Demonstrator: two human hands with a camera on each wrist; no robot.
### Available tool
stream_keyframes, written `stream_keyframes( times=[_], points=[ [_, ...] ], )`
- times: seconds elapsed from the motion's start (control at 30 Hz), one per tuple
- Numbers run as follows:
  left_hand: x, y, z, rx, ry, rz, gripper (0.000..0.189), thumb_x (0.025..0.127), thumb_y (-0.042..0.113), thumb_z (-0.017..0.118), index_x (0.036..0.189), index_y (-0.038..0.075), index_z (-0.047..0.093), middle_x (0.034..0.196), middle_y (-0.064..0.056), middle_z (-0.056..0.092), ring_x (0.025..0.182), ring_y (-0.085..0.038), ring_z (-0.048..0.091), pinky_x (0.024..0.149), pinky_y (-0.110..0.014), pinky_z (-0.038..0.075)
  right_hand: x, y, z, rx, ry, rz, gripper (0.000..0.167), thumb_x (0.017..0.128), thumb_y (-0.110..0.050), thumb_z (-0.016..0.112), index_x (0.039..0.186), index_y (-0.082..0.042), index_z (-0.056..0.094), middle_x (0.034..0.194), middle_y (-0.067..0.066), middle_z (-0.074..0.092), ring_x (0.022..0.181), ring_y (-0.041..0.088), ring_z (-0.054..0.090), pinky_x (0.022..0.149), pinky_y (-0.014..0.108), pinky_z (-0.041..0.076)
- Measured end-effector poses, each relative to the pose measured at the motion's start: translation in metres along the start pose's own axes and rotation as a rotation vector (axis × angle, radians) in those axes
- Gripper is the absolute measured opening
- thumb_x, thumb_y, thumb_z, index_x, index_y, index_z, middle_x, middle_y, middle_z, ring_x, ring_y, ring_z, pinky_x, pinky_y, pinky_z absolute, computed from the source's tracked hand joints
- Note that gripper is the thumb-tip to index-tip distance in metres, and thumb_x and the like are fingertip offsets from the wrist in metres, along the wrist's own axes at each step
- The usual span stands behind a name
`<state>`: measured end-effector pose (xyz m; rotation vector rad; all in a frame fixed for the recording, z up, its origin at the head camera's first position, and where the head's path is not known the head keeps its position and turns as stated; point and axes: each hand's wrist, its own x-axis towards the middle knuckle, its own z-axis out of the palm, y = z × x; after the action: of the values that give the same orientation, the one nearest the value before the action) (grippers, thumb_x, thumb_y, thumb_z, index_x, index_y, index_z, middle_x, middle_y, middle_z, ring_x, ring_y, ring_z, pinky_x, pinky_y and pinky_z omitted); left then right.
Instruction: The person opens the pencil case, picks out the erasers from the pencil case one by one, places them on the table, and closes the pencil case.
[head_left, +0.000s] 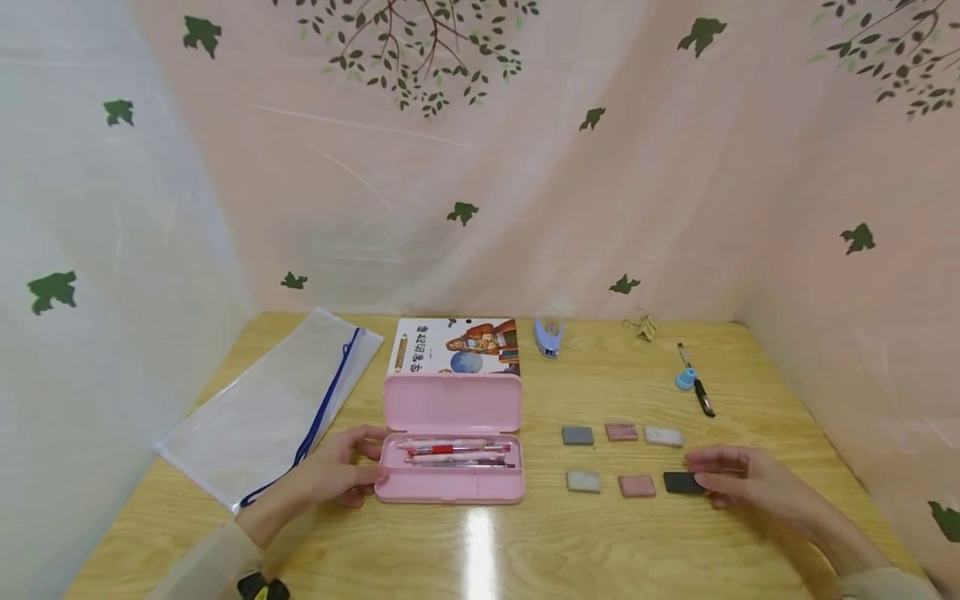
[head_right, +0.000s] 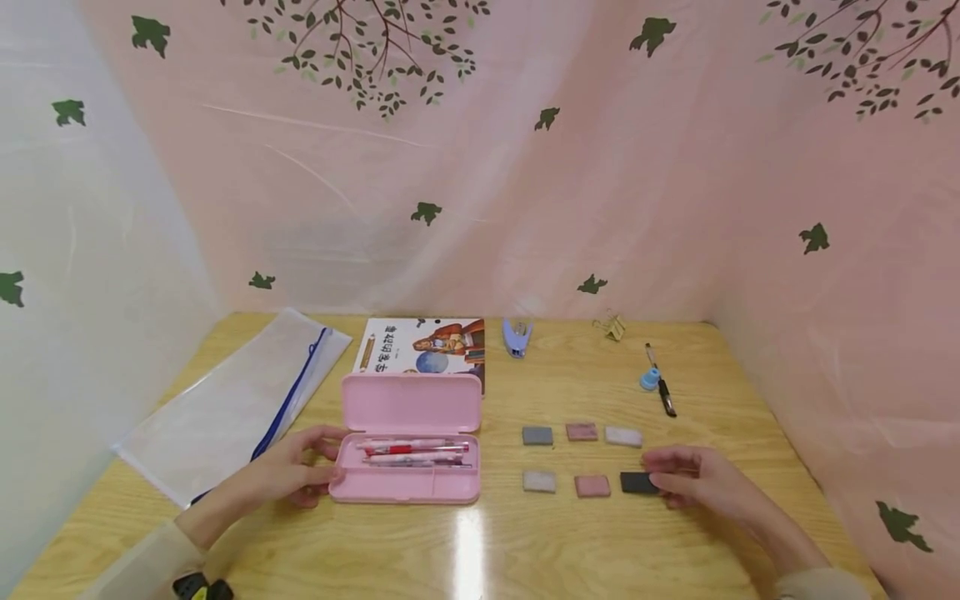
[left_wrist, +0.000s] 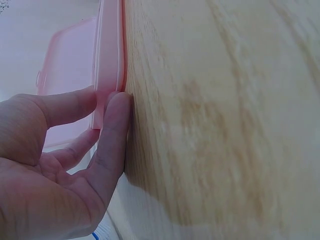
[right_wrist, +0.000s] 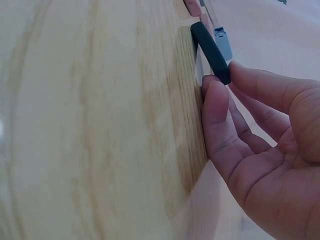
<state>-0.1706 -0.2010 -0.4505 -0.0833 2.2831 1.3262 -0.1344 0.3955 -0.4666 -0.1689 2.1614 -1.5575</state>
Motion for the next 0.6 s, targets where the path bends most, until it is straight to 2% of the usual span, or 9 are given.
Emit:
stream_keyframes(
  times=[0.27,0.4,0.5,0.6],
  points=[
    [0.001,0.000,0.001,-0.003,0.004,0.005,0.058,0.088,0.013,0.081,0.140,0.013,0.055,0.115,-0.009,0.061,0.076,-0.023,0.062,0.059,-0.040,0.059,-0.002,-0.004,-0.001,0.010,0.003,0.016,0.049,0.102,-0.009,0.061,0.138,0.019,0.043,0.125,0.016,0.066,0.095,0.017,0.067,0.076,0.037,0.060],
    [0.002,0.001,0.000,-0.002,-0.005,0.011,0.060,0.087,0.014,0.081,0.141,0.012,0.054,0.115,-0.010,0.061,0.076,-0.023,0.063,0.059,-0.039,0.059,-0.003,-0.010,-0.003,-0.065,0.024,0.002,0.048,0.102,-0.011,0.062,0.136,0.018,0.046,0.121,0.017,0.065,0.093,0.016,0.067,0.073,0.036,0.060],
    [0.001,0.001,-0.002,0.001,-0.021,0.025,0.062,0.088,0.015,0.081,0.142,0.012,0.052,0.114,-0.010,0.060,0.076,-0.023,0.063,0.060,-0.039,0.059,-0.003,-0.022,-0.003,-0.125,0.051,-0.038,0.046,0.103,-0.012,0.061,0.136,0.016,0.048,0.119,0.018,0.063,0.093,0.017,0.067,0.072,0.037,0.060],
    [-0.001,0.001,-0.006,0.002,-0.057,0.045,0.067,0.089,0.016,0.080,0.146,0.010,0.047,0.115,-0.012,0.058,0.077,-0.024,0.063,0.062,-0.040,0.060,-0.002,-0.043,0.001,-0.156,0.071,-0.081,0.047,0.104,-0.013,0.059,0.139,0.014,0.046,0.122,0.021,0.061,0.099,0.018,0.068,0.076,0.038,0.060]
  ],
)
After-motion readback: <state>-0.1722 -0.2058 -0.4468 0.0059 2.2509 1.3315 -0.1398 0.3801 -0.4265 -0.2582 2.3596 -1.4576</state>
